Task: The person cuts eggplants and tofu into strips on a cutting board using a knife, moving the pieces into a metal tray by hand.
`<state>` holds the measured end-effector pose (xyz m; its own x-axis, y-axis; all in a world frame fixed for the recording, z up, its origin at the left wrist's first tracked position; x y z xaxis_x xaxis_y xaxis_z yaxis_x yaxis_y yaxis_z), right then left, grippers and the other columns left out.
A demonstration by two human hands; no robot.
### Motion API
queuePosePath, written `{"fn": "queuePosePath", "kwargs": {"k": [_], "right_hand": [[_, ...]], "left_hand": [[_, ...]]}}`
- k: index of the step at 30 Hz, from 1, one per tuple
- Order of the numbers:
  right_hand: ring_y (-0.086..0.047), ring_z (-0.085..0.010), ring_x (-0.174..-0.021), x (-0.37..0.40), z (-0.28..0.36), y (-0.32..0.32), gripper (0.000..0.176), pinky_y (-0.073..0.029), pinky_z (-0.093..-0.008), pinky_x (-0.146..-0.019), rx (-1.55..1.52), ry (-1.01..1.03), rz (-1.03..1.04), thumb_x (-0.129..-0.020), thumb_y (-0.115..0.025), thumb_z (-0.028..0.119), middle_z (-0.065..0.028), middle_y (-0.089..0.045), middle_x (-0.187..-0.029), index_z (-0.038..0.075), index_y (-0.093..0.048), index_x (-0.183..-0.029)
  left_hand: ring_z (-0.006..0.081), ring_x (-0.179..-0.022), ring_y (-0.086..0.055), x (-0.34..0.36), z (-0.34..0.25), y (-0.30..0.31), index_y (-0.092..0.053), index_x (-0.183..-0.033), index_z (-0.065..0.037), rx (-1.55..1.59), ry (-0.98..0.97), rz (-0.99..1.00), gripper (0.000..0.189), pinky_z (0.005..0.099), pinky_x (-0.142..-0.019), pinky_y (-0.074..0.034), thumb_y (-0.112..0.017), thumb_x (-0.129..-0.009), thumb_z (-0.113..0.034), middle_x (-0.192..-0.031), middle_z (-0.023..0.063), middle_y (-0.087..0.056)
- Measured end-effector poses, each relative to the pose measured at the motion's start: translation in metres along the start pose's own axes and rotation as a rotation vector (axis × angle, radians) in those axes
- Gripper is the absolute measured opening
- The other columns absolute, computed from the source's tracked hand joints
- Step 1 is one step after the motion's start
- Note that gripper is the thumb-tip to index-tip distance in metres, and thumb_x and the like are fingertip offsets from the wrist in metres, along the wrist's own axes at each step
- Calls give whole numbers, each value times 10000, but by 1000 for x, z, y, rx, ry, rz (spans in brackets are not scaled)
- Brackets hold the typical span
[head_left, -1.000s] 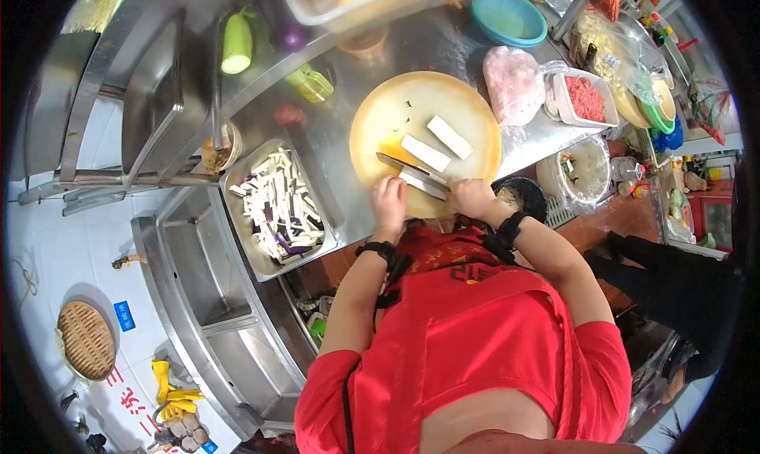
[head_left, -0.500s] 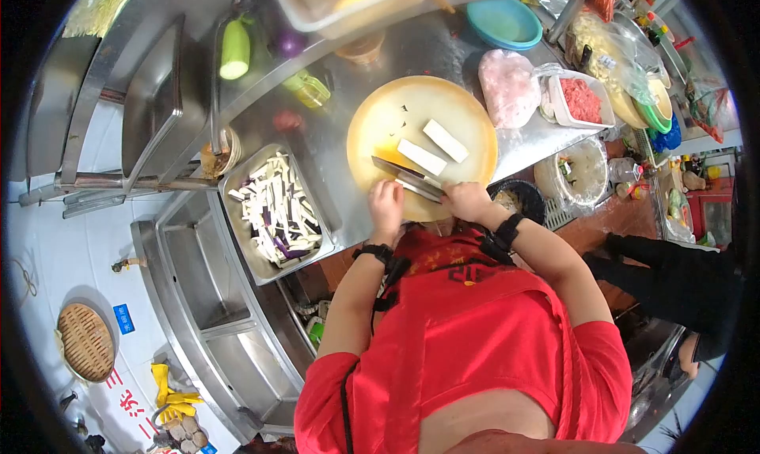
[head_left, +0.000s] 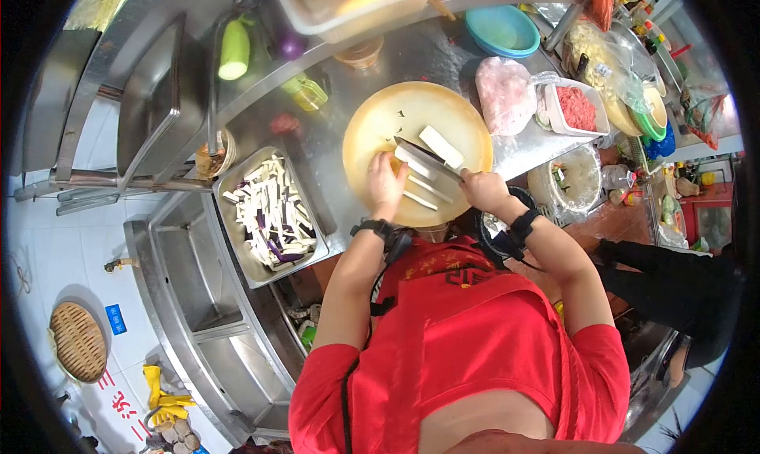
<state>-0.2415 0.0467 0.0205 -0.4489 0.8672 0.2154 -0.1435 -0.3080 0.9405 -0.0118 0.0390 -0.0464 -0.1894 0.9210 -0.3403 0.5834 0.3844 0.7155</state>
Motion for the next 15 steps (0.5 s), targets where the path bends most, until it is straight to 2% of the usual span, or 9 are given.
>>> {"fn": "queuePosePath", "kwargs": {"k": [4,7,9,12,13,15], "right_hand": [[-637,-333,-644,-2,2,-5,239,-500,-436,-577,6,-8,18,-855,-508,265,-170,-632,-681,32,-524,-905],[-634,-334,-640,0,2,-1,238,-500,-432,-572,-13,-3,35,-857,-505,265,-171,-630,-677,32,-522,-901],[-633,-334,-636,-1,1,1,236,-500,-432,-567,-31,5,41,-858,-504,265,-171,-629,-674,34,-520,-900],[-631,-335,-631,-1,3,0,236,-498,-435,-560,-23,1,44,-860,-502,265,-173,-626,-668,33,-517,-896],[-630,-335,-630,-1,3,0,234,-498,-436,-562,-31,4,41,-859,-502,266,-173,-625,-666,34,-516,-895],[-630,-335,-629,-3,3,1,233,-498,-437,-563,-36,5,35,-859,-501,266,-173,-624,-664,36,-516,-894]], "left_hand": [[314,-1020,-498,0,0,-8,-563,-1019,-70,-157,3,128,392,411,-887,-388,-701,-701,-251,-1067,117,-556],[313,-1020,-501,3,4,-13,-559,-1025,-68,-145,13,104,388,414,-890,-386,-696,-699,-225,-1077,118,-553],[310,-1010,-510,0,7,-14,-553,-1026,-72,32,85,-77,365,412,-883,-392,-686,-710,-196,-1066,125,-555],[315,-994,-519,-2,-6,-3,-563,-989,-73,39,58,-52,315,409,-873,-399,-684,-716,-175,-1036,133,-565],[320,-979,-525,0,2,-9,-577,-953,-72,36,-14,-75,275,404,-858,-406,-684,-721,-173,-1004,133,-575],[319,-972,-526,2,6,-11,-581,-935,-73,35,-13,-82,270,404,-851,-407,-692,-713,-178,-994,130,-579]]}}
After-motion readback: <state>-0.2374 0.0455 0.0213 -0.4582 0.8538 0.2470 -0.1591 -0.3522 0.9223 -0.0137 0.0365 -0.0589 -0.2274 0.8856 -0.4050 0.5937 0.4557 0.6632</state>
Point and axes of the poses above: each hand's wrist, its own x-axis away from the middle knuckle, its own y-axis out of the back of the hand, z = x × y, the point moved 1 cm from there along -x, towards the middle knuckle
